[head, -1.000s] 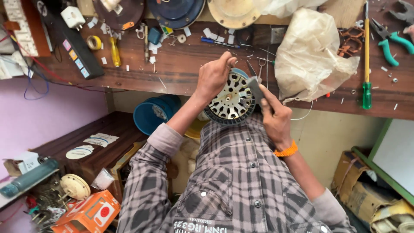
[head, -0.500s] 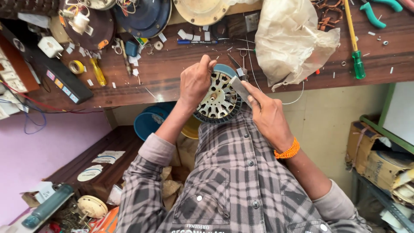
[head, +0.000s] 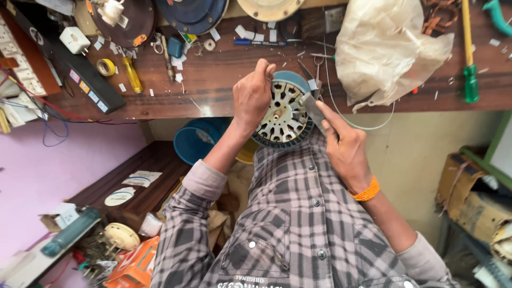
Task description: The person handles a ceiling fan stator at a cluttered workbench, then sits on the floor and opens a plastic bag to retrieve material from a bucket. They return to the bench and repeatedly scrape the fan part with a flat blade, then press a small component into the fan hub by hand.
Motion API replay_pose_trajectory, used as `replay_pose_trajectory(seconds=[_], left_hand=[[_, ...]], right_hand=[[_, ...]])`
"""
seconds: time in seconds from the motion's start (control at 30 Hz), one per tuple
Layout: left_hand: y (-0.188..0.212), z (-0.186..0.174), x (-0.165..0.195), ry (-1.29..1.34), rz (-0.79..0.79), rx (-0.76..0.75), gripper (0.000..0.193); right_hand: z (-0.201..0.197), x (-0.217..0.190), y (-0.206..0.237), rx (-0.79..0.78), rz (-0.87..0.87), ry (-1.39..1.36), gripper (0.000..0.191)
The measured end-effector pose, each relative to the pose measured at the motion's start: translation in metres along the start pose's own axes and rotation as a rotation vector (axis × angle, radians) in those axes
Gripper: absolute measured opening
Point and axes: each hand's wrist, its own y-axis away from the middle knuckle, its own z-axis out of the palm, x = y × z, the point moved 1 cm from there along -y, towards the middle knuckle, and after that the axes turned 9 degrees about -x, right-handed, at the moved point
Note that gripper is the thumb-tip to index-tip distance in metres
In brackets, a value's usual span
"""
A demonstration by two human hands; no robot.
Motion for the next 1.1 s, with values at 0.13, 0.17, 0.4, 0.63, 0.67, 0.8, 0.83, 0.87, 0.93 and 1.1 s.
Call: replay_pose_trajectory(seconds=[0.13,0.17,0.4,0.63,0.67,0.8,0.83,0.87,0.93,1.1], left_hand=[[0.001,0.002,0.0,-0.053,0.047,-0.01,0.023],[0.001,0.003,0.0,-0.055,0.055,-0.017,0.023],[0.0,0.002,-0.002,-0.041,0.065,-0.019,0.024],[0.0,0.003,-0.006,-0.037,0.121,-0.051,0.026],[-0.001,0.003,-0.007,-0.028,0.112,-0.057,0.027],[-0.001,0.003,-0.009,-0.007,0.093,-0.075,0.027],[0.0,0.003,-0.008,-0.007,0.093,-0.077,0.028],[0.0,0.003,-0.007,-0.015,0.095,-0.069,0.027],[0.001,0.002,-0.005,-0.033,0.108,-0.058,0.026],[0.0,0.001,0.0,-0.09,0.107,-0.054,0.026]], right_hand=[[-0.012,-0.01,-0.007,-0.107,0.292,0.029,0.041],[-0.015,-0.013,-0.01,-0.099,0.251,0.014,0.041],[-0.014,-0.014,-0.017,-0.123,0.28,0.02,0.042],[-0.009,0.007,-0.015,-0.083,0.082,0.043,0.045],[-0.009,0.01,-0.016,-0.099,0.134,0.051,0.046],[-0.01,0.008,-0.018,-0.079,0.009,0.014,0.046],[-0.011,0.005,-0.018,-0.083,0.014,0.041,0.047],[-0.012,0.001,-0.017,-0.084,0.018,0.067,0.047],[-0.016,-0.006,-0.017,-0.111,0.073,0.165,0.047],[-0.031,-0.007,-0.028,-0.277,0.214,0.387,0.046]])
